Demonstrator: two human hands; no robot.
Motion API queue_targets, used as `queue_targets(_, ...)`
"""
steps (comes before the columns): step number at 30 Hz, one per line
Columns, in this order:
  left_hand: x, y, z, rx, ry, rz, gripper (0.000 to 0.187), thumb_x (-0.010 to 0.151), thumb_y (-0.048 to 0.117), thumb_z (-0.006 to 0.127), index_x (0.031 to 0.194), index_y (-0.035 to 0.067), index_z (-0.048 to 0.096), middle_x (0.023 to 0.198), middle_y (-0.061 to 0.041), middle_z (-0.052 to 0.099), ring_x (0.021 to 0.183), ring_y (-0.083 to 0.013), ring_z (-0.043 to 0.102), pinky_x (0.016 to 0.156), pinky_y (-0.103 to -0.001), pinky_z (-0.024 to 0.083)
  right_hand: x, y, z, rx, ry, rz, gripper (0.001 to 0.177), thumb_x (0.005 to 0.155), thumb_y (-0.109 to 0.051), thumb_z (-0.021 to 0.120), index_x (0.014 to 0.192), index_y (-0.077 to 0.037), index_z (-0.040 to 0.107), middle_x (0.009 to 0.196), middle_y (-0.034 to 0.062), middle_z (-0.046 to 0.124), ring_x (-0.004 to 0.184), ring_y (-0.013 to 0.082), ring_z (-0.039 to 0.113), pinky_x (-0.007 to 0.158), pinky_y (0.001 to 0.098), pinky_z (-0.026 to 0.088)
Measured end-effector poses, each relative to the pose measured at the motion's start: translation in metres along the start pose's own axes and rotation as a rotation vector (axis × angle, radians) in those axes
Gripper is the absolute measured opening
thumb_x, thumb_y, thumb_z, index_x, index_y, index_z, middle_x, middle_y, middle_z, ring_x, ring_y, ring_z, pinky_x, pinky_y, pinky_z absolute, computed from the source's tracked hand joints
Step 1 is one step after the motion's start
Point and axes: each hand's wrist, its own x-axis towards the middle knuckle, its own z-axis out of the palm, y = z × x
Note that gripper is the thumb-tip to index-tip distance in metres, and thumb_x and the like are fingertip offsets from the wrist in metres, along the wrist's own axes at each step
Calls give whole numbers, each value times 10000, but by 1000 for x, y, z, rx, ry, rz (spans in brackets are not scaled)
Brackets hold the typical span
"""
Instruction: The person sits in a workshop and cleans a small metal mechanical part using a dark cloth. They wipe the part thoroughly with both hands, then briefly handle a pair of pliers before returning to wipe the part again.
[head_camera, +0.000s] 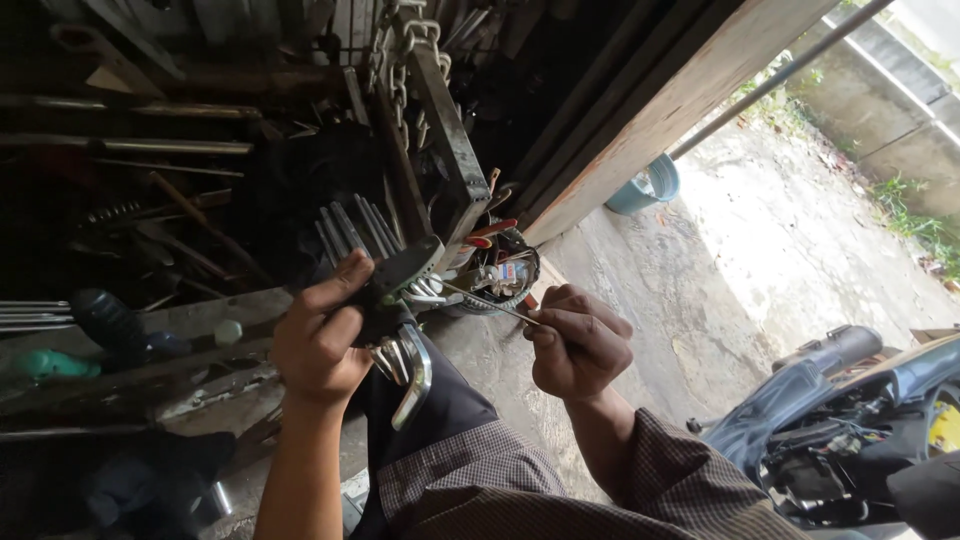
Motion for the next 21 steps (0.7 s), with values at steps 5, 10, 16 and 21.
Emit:
queue_targets(5,-8,-3,-6,-14,-19,-6,459,836,176,841,1050,41,458,1203,-244,662,1150,-385,708,934,-433,592,-3,1,1,-25,16,14,188,1025,-111,663,944,58,672,720,112,651,598,150,596,575,303,488)
queue_targets(10,-7,0,-8,-37,-103,-9,393,804,-20,789,1030,62,478,1236,-231,672,1178,-410,709,953,-432,593,10,-9,-10,-116,-14,2,140,982,-54,664,884,43,684,678,87,643,548,124,566,505,275,444)
queue_targets(16,-5,8,-12,29,-192,-14,407,796,-99,805,1038,74,528,1228,-187,675,1170,-389,700,971,-442,623,36,-25,-18,-177,-235,-21,69,923,-10,717,943,52,694,682,69,615,552,158,575,505,312,429)
queue_targets(21,-4,10,-11,27,-266,-56,365,815,-105,782,1034,61,541,1250,-179,673,1205,-384,694,987,-432,572,34,-15,-23,-180,-345,-1,135,904,-42,765,1019,10,719,731,50,630,610,144,593,541,322,426)
